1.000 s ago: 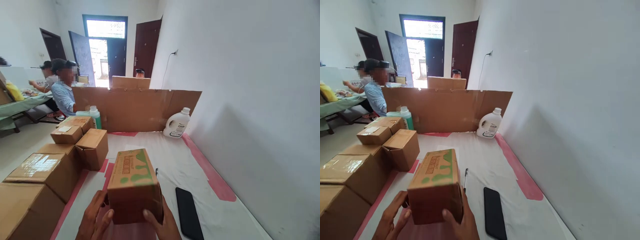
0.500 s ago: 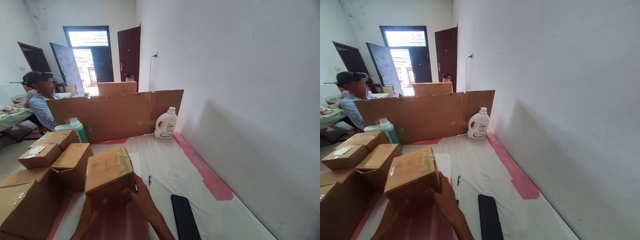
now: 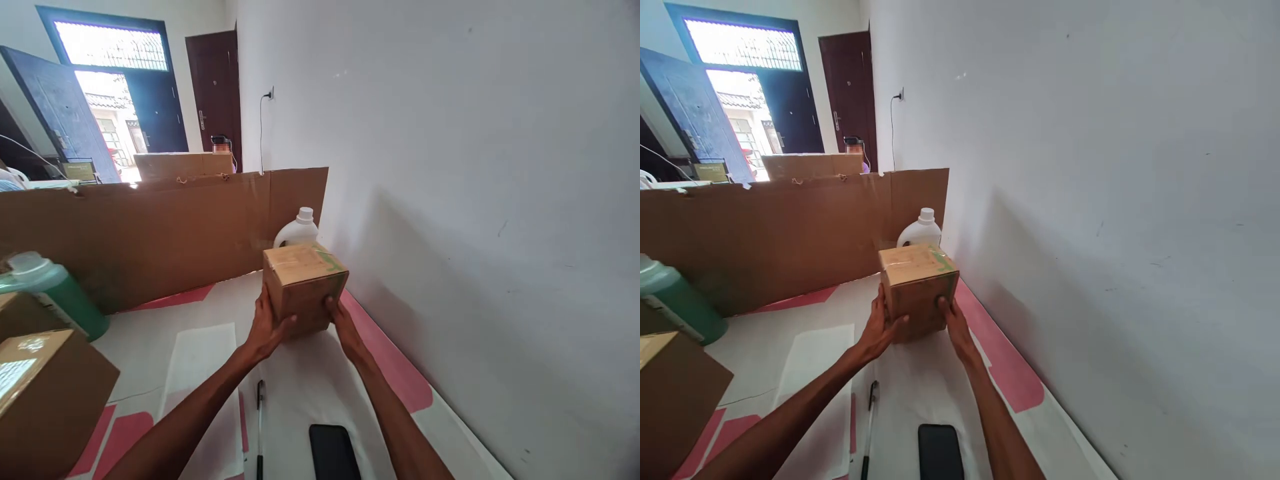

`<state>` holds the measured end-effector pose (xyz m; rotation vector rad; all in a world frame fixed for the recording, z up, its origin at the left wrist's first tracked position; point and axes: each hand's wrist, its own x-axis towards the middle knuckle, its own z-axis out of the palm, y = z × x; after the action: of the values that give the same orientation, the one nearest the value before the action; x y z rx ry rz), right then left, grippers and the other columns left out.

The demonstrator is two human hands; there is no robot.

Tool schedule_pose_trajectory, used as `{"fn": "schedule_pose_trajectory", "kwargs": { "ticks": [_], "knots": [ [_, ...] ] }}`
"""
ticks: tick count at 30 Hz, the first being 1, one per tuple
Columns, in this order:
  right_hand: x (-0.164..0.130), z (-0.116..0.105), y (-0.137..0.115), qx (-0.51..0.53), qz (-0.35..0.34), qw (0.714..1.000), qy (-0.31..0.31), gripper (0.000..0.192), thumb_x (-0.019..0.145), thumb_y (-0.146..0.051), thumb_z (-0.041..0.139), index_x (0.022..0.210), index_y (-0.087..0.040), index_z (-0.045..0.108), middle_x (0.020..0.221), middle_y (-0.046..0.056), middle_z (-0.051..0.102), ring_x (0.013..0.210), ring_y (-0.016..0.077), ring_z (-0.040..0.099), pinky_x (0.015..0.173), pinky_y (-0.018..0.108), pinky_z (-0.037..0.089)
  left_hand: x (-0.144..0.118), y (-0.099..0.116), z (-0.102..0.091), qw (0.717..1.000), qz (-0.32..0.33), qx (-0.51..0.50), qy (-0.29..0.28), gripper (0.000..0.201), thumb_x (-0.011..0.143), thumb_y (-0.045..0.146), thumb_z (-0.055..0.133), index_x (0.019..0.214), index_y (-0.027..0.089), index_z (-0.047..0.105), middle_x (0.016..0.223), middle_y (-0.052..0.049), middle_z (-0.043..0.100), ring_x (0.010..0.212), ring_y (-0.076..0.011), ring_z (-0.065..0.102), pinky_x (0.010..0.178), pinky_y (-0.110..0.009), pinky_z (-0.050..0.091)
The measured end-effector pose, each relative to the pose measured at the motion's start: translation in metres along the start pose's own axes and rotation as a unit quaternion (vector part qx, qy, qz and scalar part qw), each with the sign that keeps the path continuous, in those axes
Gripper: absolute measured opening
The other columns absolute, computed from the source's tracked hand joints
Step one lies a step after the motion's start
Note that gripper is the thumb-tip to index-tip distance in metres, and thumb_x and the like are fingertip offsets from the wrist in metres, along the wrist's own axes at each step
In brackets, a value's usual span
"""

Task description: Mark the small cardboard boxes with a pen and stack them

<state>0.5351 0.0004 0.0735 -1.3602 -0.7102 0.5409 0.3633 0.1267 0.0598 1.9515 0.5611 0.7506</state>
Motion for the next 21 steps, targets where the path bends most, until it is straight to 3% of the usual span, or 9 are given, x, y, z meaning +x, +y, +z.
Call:
{"fn": "schedule_pose_trajectory", "kwargs": {
  "ticks": [3, 6, 15, 21],
  "knots": [
    [0.035, -0.034, 0.017, 0.003, 0.016, 1.0, 0.015, 0.081, 0.083, -0.083, 0.055, 0.139, -0.025, 0.062, 0.148, 0.012, 0.062, 0.135, 0.0338, 0.058, 0.11, 0.056, 0.047, 0.046, -0.01, 0.04, 0.999, -0.027, -0.003, -0.026, 0.123, 0.083, 0.072, 0.064, 0.164, 0.013, -0.008, 0.162, -0.029, 0.017, 0.155, -0.0426, 0.021, 0.127, -0.057, 0.019],
    [0.064, -0.05, 0.033, 0.014, 0.032, 0.999, 0.013, 0.079, 0.085, -0.081, 0.054, 0.14, -0.025, 0.061, 0.146, 0.013, 0.063, 0.13, 0.0329, 0.062, 0.105, 0.054, 0.051, 0.075, -0.016, 0.058, 0.999, -0.035, -0.001, -0.027, 0.123, 0.082, 0.073, 0.065, 0.164, 0.012, -0.004, 0.162, -0.029, 0.017, 0.154, -0.0442, 0.022, 0.126, -0.057, 0.021],
    [0.111, -0.046, 0.056, 0.07, 0.035, 0.996, 0.031, 0.075, 0.086, -0.08, 0.052, 0.135, -0.025, 0.066, 0.137, 0.01, 0.069, 0.133, 0.03, 0.059, 0.105, 0.048, 0.051, 0.108, -0.033, 0.073, 0.999, -0.031, 0.009, -0.005, 0.122, 0.085, 0.066, 0.067, 0.164, 0.013, -0.009, 0.168, -0.028, 0.007, 0.159, -0.0402, 0.011, 0.127, -0.054, 0.015],
    [0.118, -0.04, 0.052, 0.059, 0.057, 0.991, 0.11, 0.066, 0.091, -0.077, 0.047, 0.129, -0.026, 0.066, 0.129, 0.009, 0.073, 0.122, 0.0276, 0.066, 0.094, 0.043, 0.058, 0.113, -0.025, 0.081, 0.998, -0.056, 0.013, 0.009, 0.122, 0.083, 0.061, 0.072, 0.164, 0.01, -0.003, 0.169, -0.029, 0.009, 0.159, -0.0406, 0.012, 0.128, -0.052, 0.016]
  ]
}}
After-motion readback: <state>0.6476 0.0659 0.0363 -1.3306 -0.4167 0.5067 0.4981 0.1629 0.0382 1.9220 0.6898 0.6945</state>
